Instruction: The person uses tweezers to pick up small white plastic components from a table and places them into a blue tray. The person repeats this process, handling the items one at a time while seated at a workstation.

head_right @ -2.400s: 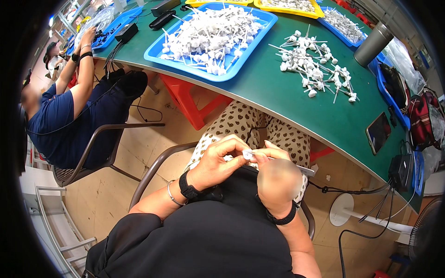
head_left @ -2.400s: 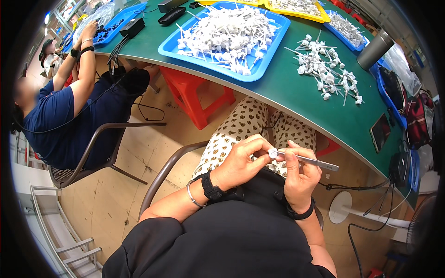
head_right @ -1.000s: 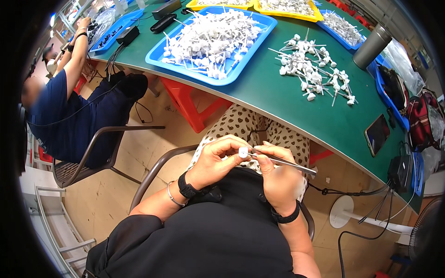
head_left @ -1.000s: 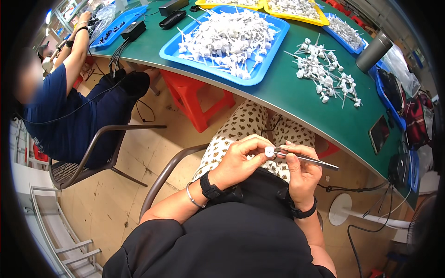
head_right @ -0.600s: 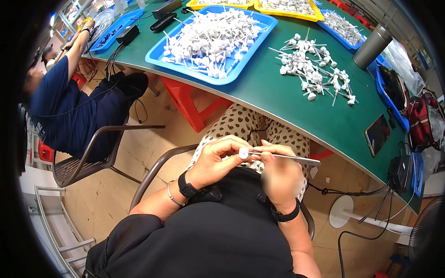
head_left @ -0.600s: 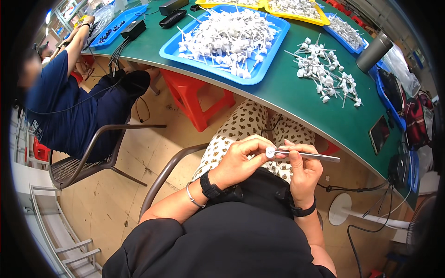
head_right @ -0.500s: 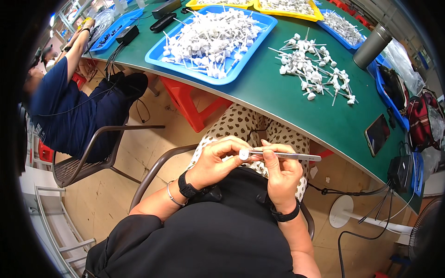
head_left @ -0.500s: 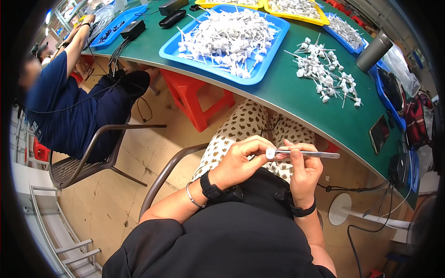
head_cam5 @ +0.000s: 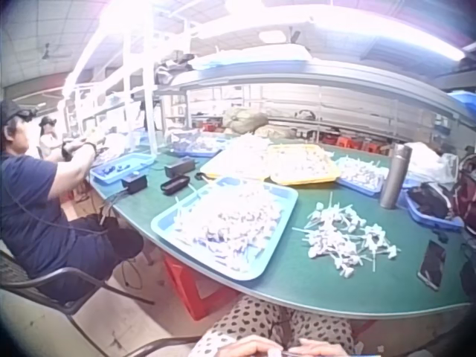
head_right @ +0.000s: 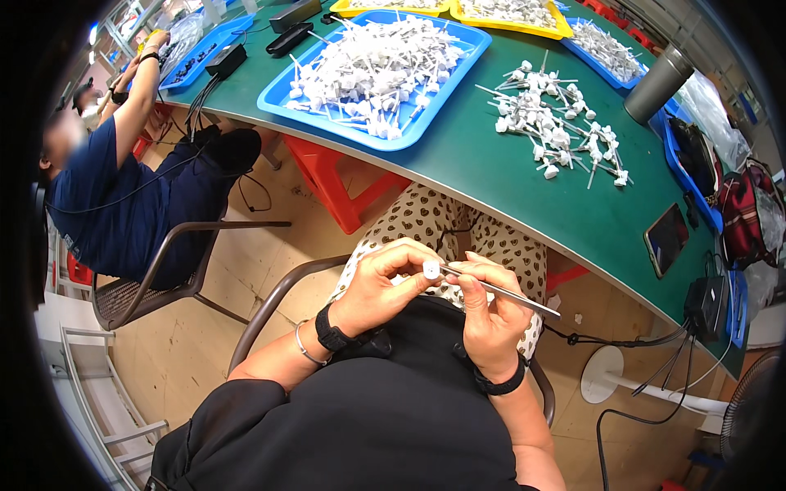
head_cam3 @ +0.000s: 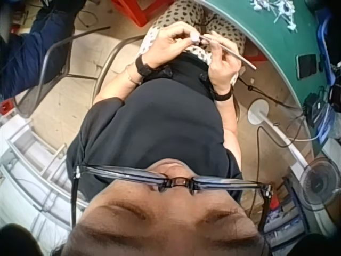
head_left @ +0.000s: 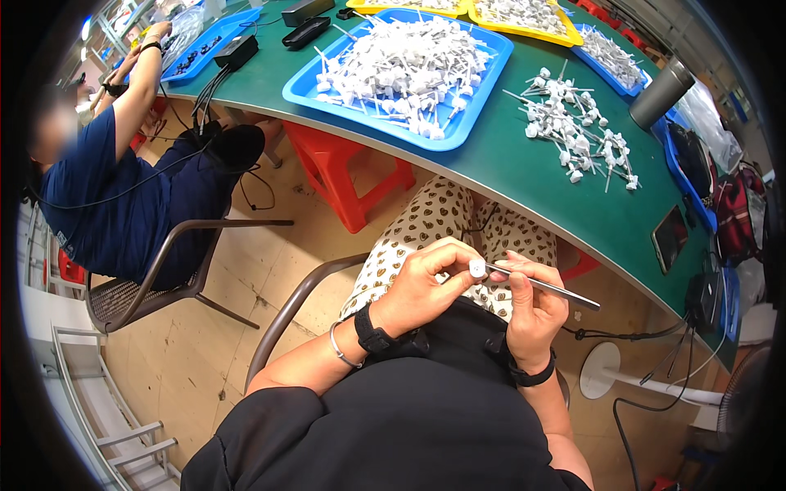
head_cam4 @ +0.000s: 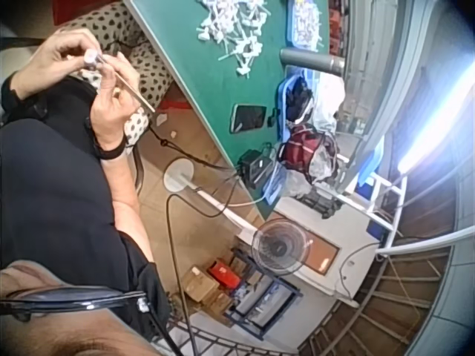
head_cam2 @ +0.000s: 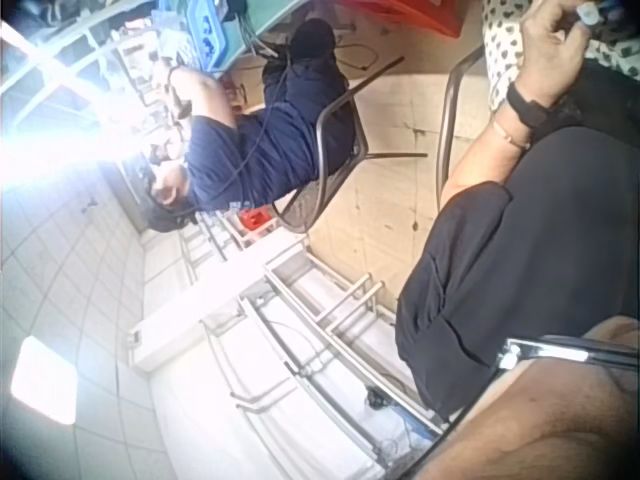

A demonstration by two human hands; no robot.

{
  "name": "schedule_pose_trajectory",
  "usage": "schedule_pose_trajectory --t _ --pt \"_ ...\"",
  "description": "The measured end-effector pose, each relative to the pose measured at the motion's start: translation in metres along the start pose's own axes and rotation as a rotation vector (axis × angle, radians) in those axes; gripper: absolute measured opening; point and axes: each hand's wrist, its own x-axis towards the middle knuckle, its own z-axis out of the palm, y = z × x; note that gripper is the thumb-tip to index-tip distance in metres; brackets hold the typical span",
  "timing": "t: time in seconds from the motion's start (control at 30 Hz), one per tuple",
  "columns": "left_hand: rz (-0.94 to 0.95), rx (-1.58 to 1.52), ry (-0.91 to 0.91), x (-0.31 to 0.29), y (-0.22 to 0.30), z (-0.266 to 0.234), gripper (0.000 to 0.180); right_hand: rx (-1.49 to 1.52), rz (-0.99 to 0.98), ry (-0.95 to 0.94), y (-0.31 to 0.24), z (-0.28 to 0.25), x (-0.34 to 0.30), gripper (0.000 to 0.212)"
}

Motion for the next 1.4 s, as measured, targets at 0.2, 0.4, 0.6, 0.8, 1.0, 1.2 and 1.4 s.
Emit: schedule_pose_trajectory --t 0.2,0.4,0.6,0.8,1.0,1.2,1.4 --pt "-0.012 -0.017 0.008 -0.002 -0.005 0.003 0.011 -0.127 -0.097 -0.006 -0.001 0.003 0.0 0.008" --pt "-0.024 0.008 0.02 -0.002 -0.001 0.004 0.009 -0.337 -0.221 -0.05 -0.005 0.004 0.003 0.007" --pt "0.002 0.018 0.033 -0.001 0.002 0.005 0.008 -0.404 -0.285 -0.071 -0.008 0.005 0.004 0.006" --pt "0.02 0.035 0.032 -0.002 0.0 0.005 0.008 -0.411 -0.276 -0.118 -0.012 0.003 0.007 0.006" --pt "0.023 0.064 0.013 -0.002 -0.002 0.005 0.008 -0.432 -0.253 -0.174 -0.018 -0.001 0.013 0.004" --pt "-0.094 -0.071 -0.025 -0.002 -0.002 0.002 0.013 -0.329 -0.245 -0.045 -0.017 -0.002 0.01 0.007" --pt "-0.253 -0.379 -0.059 -0.001 0.001 0.001 0.018 -0.121 0.036 -0.062 -0.008 -0.009 0.002 0.016"
